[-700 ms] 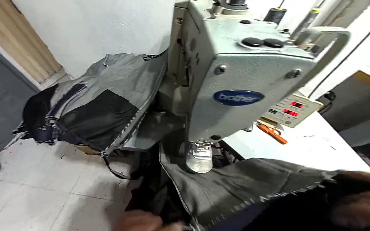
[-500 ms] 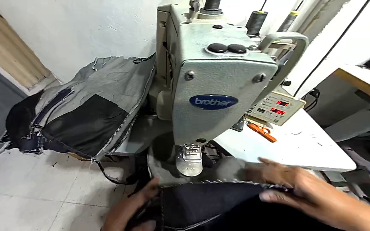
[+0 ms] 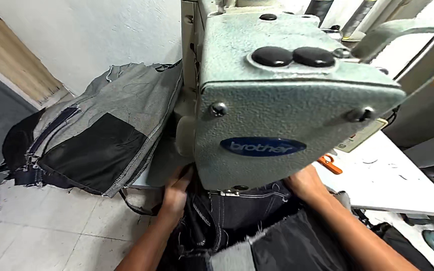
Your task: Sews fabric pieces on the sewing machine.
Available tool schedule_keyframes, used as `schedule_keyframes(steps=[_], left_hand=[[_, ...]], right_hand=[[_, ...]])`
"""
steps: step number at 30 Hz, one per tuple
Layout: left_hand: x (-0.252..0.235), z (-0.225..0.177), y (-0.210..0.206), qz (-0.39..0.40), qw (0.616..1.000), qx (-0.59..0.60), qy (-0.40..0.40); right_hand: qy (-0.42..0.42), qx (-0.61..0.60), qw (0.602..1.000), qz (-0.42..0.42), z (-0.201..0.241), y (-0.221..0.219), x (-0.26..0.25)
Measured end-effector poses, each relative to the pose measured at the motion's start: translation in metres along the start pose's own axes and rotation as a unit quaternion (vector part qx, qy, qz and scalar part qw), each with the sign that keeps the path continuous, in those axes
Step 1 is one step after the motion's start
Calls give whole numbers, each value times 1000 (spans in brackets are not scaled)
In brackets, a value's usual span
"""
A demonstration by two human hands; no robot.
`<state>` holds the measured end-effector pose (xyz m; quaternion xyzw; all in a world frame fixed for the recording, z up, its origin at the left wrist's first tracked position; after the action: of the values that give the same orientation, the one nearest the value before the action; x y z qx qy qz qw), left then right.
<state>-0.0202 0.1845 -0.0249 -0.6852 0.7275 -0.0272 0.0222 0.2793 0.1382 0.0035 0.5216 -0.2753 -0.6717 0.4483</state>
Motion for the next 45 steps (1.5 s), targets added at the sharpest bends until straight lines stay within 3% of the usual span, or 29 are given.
schedule_keyframes(steps=[5, 14, 17, 20, 22, 26, 29, 31, 33, 36, 40, 45], left_hand=[[18, -3, -10, 76, 997, -17, -19], [14, 7, 2, 33, 999, 33, 7], [15, 10, 4, 48, 998, 45, -3], [17, 7, 3, 67, 996, 63, -12], [20, 5, 2, 89, 994, 62, -23], [21, 3, 7, 108, 993, 44, -35], [23, 4, 12, 98, 994, 43, -11], [22, 0, 10, 71, 996, 39, 23], [23, -5, 11, 60, 997, 38, 38], [25, -7, 11, 111, 991, 62, 33], [29, -14, 1, 204, 978, 28, 25], [32, -18, -4, 213, 976, -4, 48]], right_hand=[[47, 3, 999, -26, -14, -3, 13], [45, -21, 999, -21, 20, 33, -5], [28, -38, 999, 17, 21, 31, 0], [-4, -52, 989, 138, 4, 7, -3], [39, -51, 994, 87, 11, 16, 0], [15, -79, 994, 75, 45, 57, 0], [12, -90, 987, 136, 12, 32, -2], [-33, -98, 971, 215, -7, 20, -4], [-8, -76, 972, 223, -19, 21, -2], [-80, -69, 952, 288, -28, 34, 2], [-83, -109, 931, 337, -63, 14, 17], [-109, -137, 902, 395, -83, -4, 35]])
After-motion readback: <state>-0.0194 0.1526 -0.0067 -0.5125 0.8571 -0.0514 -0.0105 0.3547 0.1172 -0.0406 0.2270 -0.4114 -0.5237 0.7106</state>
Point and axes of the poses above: each hand's wrist, its own x-axis away from the middle knuckle, its own y-axis out of the back of the hand, z = x × y, the point moved 9 cm from there along -x, towards the middle knuckle, and after that the axes turned 3 degrees about -y, right-handed, at the moved point
